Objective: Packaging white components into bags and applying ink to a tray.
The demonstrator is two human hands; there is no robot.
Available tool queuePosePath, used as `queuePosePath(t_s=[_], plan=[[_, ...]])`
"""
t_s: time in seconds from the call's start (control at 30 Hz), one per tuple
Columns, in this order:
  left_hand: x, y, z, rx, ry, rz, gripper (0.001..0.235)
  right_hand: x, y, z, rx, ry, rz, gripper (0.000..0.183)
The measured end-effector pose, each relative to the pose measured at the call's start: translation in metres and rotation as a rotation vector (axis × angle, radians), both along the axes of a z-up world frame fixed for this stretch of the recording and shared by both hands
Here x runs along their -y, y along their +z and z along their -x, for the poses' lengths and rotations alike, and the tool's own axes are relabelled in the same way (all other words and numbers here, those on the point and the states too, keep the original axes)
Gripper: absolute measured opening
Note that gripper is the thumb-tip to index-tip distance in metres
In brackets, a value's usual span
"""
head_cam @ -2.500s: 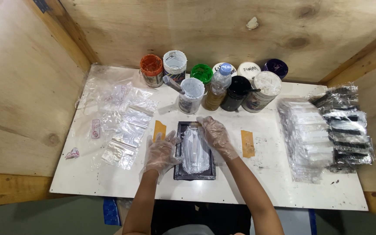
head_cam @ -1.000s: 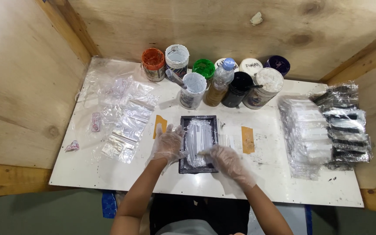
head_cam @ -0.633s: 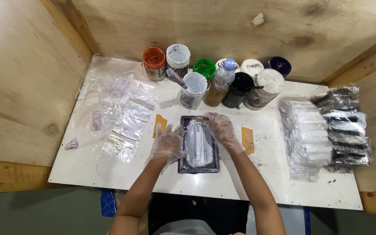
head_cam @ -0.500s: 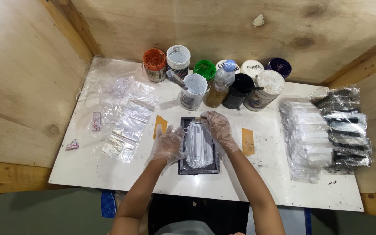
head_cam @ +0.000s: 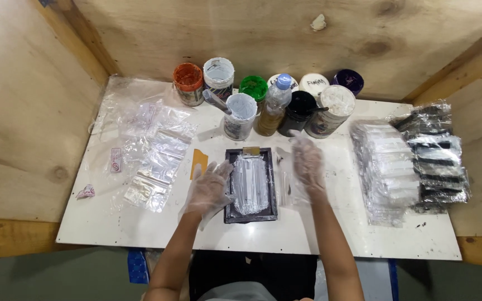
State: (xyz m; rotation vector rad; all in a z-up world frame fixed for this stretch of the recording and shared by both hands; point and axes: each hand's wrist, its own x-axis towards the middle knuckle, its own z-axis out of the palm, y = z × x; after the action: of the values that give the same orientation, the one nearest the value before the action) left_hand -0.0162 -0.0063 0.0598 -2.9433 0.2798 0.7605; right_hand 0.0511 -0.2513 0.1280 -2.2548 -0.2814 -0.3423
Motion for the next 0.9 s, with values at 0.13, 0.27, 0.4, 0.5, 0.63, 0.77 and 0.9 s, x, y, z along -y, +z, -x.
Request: queuePosePath(t_s=[0.13,0.27,0.4,0.5,0.63,0.77,0.9], plan=[[0.009,0.066,0.028,0.043,0.255,0.346,0.085,0.062,-0.034,0.014,-0.167,-0.233,-0.055,0.034],[0.012,0.054,0.052,0.185,0.539,0.978,0.056,0.099,-0.087,0.028,0.120,-0.168,0.068,0.047],[0.020,0.047,0.054,-0.020,0.753,0.709,0.090,0.070,-0.055,0.072,0.289,-0.111,0.239,0.029],[0.028,0.047,0.056,-0.076,0.736,0.587,0.093,0.059,-0.040,0.084,-0.477,-0.401,-0.291,0.028],[0.036,0.064,0.057,-0.010,0.773,0.660,0.066,0.079,-0.095,0.081,-0.169,-0.212,0.337,0.040],[0.029,0.000,0.056,0.015,0.822,0.727,0.061,0.072,-0.078,0.083,-0.294,-0.230,0.340,0.041],[0.028,0.026,0.058,0.065,0.757,0.770,0.055,0.074,-0.092,0.079,-0.230,-0.257,0.520,0.038]])
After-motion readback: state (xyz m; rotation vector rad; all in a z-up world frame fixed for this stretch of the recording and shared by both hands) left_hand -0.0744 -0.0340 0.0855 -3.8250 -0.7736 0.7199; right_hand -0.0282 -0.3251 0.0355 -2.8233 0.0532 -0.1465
